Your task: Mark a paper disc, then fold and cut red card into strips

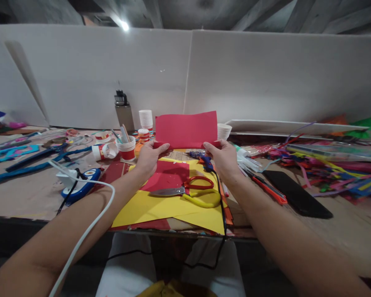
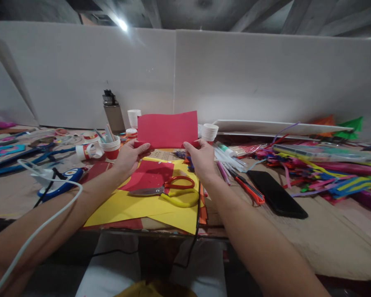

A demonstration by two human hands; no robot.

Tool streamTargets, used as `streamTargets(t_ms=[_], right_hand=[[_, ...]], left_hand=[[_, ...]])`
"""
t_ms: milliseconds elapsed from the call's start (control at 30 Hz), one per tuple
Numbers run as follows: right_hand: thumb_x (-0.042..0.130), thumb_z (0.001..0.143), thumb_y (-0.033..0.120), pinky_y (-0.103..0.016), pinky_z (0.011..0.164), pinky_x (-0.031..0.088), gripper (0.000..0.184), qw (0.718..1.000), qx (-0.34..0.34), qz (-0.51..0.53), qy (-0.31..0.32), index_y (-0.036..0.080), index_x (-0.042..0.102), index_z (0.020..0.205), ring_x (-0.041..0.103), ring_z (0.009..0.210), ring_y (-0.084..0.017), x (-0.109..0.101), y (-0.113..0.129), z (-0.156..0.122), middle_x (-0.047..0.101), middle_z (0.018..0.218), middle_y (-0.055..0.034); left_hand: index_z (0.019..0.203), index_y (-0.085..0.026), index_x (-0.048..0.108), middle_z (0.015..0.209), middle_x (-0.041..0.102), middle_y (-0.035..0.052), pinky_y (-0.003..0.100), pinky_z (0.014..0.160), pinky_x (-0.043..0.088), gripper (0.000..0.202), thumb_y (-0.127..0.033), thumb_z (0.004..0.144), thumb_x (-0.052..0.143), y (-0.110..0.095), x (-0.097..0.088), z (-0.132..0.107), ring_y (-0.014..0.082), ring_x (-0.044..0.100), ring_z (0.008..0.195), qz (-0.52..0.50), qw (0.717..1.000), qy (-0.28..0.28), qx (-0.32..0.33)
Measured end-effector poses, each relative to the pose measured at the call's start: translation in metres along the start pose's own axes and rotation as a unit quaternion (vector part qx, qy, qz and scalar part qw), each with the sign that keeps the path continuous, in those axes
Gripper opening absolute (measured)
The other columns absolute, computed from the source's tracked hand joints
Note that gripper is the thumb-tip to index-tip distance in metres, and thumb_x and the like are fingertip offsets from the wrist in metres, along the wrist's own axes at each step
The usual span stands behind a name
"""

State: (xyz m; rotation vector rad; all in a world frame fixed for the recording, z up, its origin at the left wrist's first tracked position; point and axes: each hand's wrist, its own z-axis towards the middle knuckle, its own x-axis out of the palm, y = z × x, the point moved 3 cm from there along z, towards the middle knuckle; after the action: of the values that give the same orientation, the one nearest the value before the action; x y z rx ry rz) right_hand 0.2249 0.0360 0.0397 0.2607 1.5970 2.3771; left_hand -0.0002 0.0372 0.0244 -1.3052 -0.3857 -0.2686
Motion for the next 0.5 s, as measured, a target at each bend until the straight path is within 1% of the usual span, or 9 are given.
streamTargets(t_ms=[133,500], right_hand=[[0.075,0.065,0.039,-0.024,0.052,0.045,0.027,1.000,-0.008,-0.011,0.000,0.017,0.059,0.071,0.055,0.053,-0.011,-0.0007,-0.0008,0.0005,0.060,0.059,0.0015],[0.074,0.065,0.037,-0.024,0.052,0.043,0.026,1.000,-0.001,-0.012,-0.004,0.017,0.059,0.069,0.054,0.053,-0.011,-0.0001,0.0031,-0.0020,0.060,0.058,0.0014]], left_hand=[[0.074,-0.013,0.061,0.068,0.069,0.0029,0.028,0.070,0.053,0.023,-0.021,0.062,0.079,0.0001,-0.0001,-0.0006,0.0136,0.067,0.063,0.000,1.000,-0.001,0.000],[0.074,-0.013,0.062,0.068,0.069,0.0035,0.028,0.070,0.052,0.022,-0.020,0.062,0.078,-0.0004,0.0008,-0.0006,0.0131,0.067,0.063,-0.005,1.000,0.001,0.003]])
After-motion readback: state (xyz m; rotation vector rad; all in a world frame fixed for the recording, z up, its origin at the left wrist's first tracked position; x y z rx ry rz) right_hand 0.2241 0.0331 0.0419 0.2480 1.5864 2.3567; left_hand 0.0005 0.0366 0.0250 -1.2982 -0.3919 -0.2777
